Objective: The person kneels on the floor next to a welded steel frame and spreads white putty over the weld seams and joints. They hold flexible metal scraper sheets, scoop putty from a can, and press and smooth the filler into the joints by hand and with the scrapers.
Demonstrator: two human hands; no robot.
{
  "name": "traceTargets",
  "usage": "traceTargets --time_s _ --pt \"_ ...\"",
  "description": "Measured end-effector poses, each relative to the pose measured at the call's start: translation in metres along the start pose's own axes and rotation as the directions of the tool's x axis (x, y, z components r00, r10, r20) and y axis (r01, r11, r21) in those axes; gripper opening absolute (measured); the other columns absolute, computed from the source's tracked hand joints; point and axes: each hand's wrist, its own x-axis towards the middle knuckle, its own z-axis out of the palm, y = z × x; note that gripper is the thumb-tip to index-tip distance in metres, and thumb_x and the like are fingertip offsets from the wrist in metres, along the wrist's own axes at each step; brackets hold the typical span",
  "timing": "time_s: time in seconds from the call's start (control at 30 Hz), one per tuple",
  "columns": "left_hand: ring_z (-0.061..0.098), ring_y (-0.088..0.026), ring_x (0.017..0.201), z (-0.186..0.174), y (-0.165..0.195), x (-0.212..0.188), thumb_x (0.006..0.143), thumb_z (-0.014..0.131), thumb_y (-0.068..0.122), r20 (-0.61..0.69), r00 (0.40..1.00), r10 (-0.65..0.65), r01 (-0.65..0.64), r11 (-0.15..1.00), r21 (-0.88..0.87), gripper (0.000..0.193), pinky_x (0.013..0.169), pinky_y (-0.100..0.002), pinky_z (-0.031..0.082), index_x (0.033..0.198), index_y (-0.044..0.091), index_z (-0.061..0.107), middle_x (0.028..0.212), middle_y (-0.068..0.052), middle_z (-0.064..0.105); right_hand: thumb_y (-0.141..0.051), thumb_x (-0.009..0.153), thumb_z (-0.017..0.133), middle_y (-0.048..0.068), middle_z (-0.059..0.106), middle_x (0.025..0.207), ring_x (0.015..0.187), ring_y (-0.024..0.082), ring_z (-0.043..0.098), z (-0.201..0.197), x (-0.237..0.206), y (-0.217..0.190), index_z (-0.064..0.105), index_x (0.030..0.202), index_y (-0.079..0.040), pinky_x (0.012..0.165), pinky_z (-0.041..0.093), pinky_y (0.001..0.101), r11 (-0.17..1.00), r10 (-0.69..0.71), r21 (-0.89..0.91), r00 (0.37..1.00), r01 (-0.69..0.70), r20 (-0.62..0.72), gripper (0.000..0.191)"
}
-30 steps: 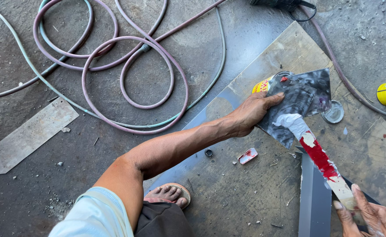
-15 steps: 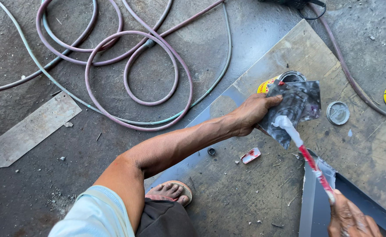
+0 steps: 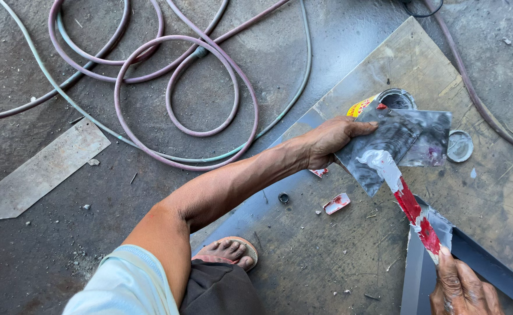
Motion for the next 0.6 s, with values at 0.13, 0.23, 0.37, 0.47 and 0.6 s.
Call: traceTargets --time_s 0.13,0.23,0.37,0.47,0.6 --pt "0.075 -0.014 0.07 -0.002 0.003 0.001 0.102 0.062 0.027 0.057 0.998 -0.014 0.014 1.0 -0.003 0.031 0.06 -0.031 0.065 0.114 0.0 0.069 0.093 -0.006 0.077 0.001 0.085 0.075 0.014 0.068 0.109 0.084 0.027 0.067 0.006 -0.006 0.002 0.054 0.154 -0.016 0.087 0.06 0.0448 0.996 -0.033 -0.08 0.998 0.029 -0.048 0.075" --pt "0.074 -0.013 0.071 -0.004 0.006 -0.001 0.102 0.062 0.027 0.078 0.997 -0.015 0.013 0.999 0.034 0.031 0.061 -0.031 0.064 0.115 0.0 0.07 0.094 -0.005 0.076 -0.001 0.085 0.077 0.011 0.068 0.098 0.076 0.022 0.064 0.004 -0.006 0.004 0.053 0.154 -0.02 0.077 0.061 0.0391 0.995 0.079 -0.078 0.987 -0.068 0.14 0.076" --pt "0.075 -0.014 0.076 -0.004 0.01 -0.007 0.102 0.062 0.025 0.103 0.994 -0.031 0.029 0.999 0.022 0.03 0.067 -0.031 0.065 0.114 -0.002 0.07 0.097 -0.007 0.076 -0.013 0.081 0.081 0.01 0.068 0.093 0.08 0.022 0.067 -0.005 -0.002 -0.003 0.053 0.152 -0.02 0.076 0.061 0.0397 0.998 0.063 -0.023 0.99 -0.061 0.122 0.077" --pt "0.074 -0.014 0.073 -0.002 0.012 -0.011 0.101 0.064 0.027 0.063 0.998 -0.014 0.007 0.995 0.1 0.031 0.064 -0.031 0.064 0.11 -0.002 0.069 0.093 -0.007 0.076 -0.017 0.084 0.08 0.011 0.07 0.103 0.084 0.023 0.07 -0.014 0.001 -0.011 0.057 0.152 -0.022 0.078 0.061 0.0392 1.0 0.03 0.008 0.999 -0.03 -0.025 0.072" --pt "0.07 -0.011 0.069 0.002 0.014 -0.017 0.102 0.064 0.029 0.066 0.998 0.015 -0.027 0.983 0.184 0.034 0.06 -0.03 0.061 0.108 -0.004 0.07 0.09 -0.006 0.074 -0.02 0.086 0.08 0.009 0.071 0.103 0.086 0.023 0.073 -0.026 0.002 -0.013 0.06 0.147 -0.025 0.078 0.062 0.0388 0.994 0.078 -0.075 0.997 -0.08 -0.022 0.064"
